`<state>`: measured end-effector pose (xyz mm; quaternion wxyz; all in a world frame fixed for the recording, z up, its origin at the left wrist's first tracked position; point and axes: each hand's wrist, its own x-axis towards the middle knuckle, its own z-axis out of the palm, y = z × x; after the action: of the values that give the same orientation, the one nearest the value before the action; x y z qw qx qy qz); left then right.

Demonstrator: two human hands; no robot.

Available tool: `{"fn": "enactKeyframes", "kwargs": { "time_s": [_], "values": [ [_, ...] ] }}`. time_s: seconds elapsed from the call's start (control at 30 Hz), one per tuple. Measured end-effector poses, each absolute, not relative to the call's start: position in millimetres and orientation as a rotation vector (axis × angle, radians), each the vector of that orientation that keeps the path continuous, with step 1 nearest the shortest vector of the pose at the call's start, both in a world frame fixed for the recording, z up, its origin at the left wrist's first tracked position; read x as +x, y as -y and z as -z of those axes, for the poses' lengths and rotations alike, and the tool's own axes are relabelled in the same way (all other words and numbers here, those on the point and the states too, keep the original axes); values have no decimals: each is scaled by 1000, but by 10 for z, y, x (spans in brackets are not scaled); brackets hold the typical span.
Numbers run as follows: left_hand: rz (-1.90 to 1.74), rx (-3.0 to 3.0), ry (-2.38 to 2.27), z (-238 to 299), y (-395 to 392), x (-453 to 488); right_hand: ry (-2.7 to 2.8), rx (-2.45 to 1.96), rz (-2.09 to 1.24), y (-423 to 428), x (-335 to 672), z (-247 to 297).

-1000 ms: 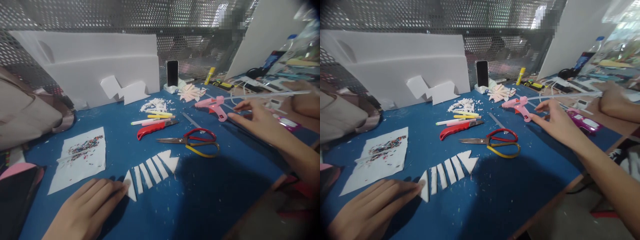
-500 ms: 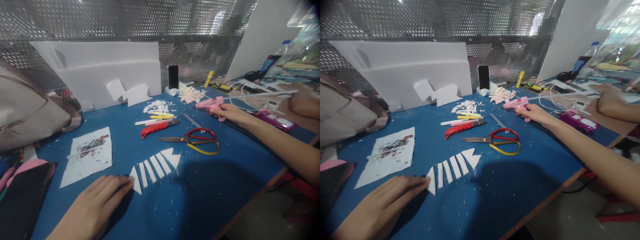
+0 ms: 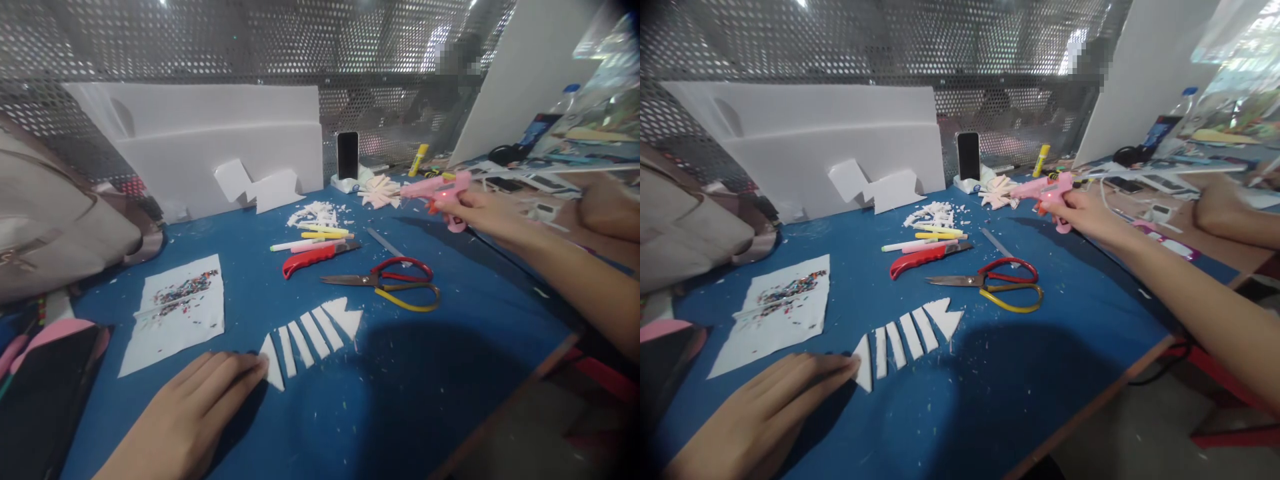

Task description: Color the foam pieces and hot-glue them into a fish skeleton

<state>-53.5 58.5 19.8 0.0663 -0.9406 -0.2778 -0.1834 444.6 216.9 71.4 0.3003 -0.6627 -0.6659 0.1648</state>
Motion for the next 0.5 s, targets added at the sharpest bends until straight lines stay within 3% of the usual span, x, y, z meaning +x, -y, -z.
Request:
{"fn": "enactKeyframes", "kwargs": {
  "time_s": [0.2, 0.5],
  "values": [
    [573, -2825, 821, -221, -601, -521, 1723, -1708, -336, -1973, 4175, -1029],
    [470, -2816, 851, -259, -563, -477, 2015, -1603, -516, -1542, 3417, -1155]
  ]
}}
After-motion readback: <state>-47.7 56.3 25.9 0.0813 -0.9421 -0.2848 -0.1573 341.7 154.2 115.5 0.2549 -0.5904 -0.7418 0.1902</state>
